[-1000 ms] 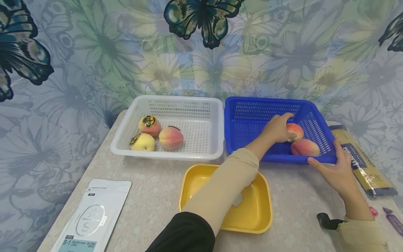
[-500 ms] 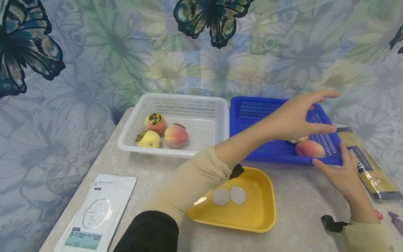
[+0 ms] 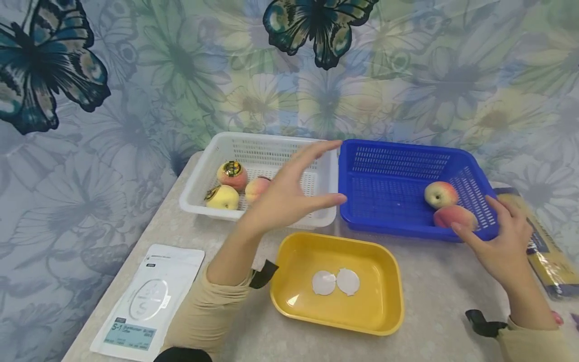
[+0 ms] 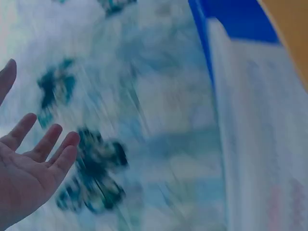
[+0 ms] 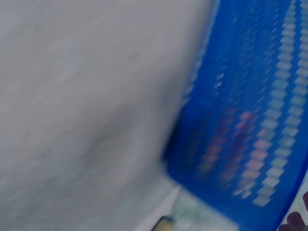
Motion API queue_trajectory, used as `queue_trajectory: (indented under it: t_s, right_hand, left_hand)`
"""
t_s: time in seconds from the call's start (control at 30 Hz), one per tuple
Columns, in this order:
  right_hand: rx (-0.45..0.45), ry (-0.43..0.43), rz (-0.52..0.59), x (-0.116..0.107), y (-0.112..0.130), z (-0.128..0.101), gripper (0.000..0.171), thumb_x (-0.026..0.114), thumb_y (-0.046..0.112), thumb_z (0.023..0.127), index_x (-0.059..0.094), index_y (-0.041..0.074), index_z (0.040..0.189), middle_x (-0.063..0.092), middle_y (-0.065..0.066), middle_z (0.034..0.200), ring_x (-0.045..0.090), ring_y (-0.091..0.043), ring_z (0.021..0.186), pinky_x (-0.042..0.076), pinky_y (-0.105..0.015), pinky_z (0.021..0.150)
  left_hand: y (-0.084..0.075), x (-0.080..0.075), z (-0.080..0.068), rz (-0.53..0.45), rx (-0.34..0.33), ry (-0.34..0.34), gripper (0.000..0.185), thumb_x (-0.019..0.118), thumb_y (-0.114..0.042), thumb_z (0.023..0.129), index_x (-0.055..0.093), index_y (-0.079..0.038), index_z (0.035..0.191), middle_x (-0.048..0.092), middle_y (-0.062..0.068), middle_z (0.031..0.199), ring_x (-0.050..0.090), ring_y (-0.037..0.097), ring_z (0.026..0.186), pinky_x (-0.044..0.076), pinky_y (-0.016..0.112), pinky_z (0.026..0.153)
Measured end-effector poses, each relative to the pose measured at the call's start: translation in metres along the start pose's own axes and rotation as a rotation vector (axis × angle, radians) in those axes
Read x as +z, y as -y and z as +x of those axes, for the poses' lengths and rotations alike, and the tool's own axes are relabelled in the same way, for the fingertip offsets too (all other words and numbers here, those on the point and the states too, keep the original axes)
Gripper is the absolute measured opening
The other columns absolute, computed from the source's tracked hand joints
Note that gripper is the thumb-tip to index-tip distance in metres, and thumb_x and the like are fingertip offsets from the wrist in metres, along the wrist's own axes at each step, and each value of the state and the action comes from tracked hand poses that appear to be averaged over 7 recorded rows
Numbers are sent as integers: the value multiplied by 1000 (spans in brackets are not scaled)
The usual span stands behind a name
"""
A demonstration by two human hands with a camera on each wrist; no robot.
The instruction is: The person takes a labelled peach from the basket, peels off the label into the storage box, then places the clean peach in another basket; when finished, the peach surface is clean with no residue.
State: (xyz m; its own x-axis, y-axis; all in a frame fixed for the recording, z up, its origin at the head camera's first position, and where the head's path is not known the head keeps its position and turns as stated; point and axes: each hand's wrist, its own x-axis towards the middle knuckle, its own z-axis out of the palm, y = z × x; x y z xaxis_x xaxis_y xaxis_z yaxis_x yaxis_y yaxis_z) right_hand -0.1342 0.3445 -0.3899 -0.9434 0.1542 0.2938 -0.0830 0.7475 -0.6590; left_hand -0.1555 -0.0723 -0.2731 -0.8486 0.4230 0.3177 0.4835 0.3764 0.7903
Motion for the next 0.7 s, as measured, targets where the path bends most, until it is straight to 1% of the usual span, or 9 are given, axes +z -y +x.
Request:
queue_trajectory:
  t_s: [0.03,0.17,0.27,0.3,0.37,0.43,0.5,0.57,0.7]
  right_hand:
    - [-16,13,18,1,6,1,84,76,26,86,31,6,154,15,-22,162,3,-46,144,0,-74,111]
    - [-65,81,75,7,34,5,78,74,24,89,33,12,155,16,-20,161,4,-41,147,5,-72,112]
    - [-113,104,104,17,57,7,73,74,21,89,38,18,153,23,-15,158,17,-31,143,21,-50,111]
    - [-118,124,107,20,65,8,72,73,22,90,38,21,153,24,-13,157,21,-29,140,26,-42,106]
    - [-139,168,120,27,83,9,69,71,23,92,38,26,152,25,-10,156,29,-25,133,30,-27,94]
    - [-179,208,139,35,101,11,66,71,22,93,39,27,151,29,-7,154,33,-22,127,32,-20,92]
    - [-220,262,161,44,121,13,64,69,23,94,40,26,151,31,-8,152,36,-26,128,35,-21,93]
    - [-276,300,190,56,139,17,61,69,22,94,42,21,149,35,-9,150,39,-27,128,36,-29,99]
    - [-323,412,230,87,170,26,59,69,26,94,44,20,147,36,-9,149,43,-30,129,40,-48,101]
  left_hand:
    - [11,-7,-6,-8,-29,-37,79,82,-36,82,40,-37,149,38,-16,154,35,9,143,37,43,115]
    - [50,-34,-31,-11,-163,-138,86,86,-32,78,39,-34,150,36,-9,155,34,18,144,36,48,115]
    - [71,-51,-49,24,-266,-177,93,87,-35,76,34,-32,152,31,-5,158,29,21,146,29,54,119]
    - [77,-56,-54,34,-292,-191,96,88,-35,75,33,-31,153,30,-2,158,32,23,143,32,53,117]
    - [88,-64,-64,72,-345,-215,101,88,-38,74,29,-28,155,26,3,159,29,26,144,31,56,116]
    - [98,-70,-73,133,-408,-236,104,88,-41,74,26,-26,156,23,7,160,27,30,144,31,59,114]
    - [107,-73,-81,186,-481,-247,108,87,-45,74,22,-23,158,19,11,162,22,36,146,29,64,112]
    - [116,-76,-87,249,-542,-248,112,85,-50,74,19,-19,159,14,13,165,12,41,150,20,69,114]
    - [131,-81,-95,335,-618,-244,117,82,-57,74,15,-13,159,9,19,165,6,46,150,9,70,116]
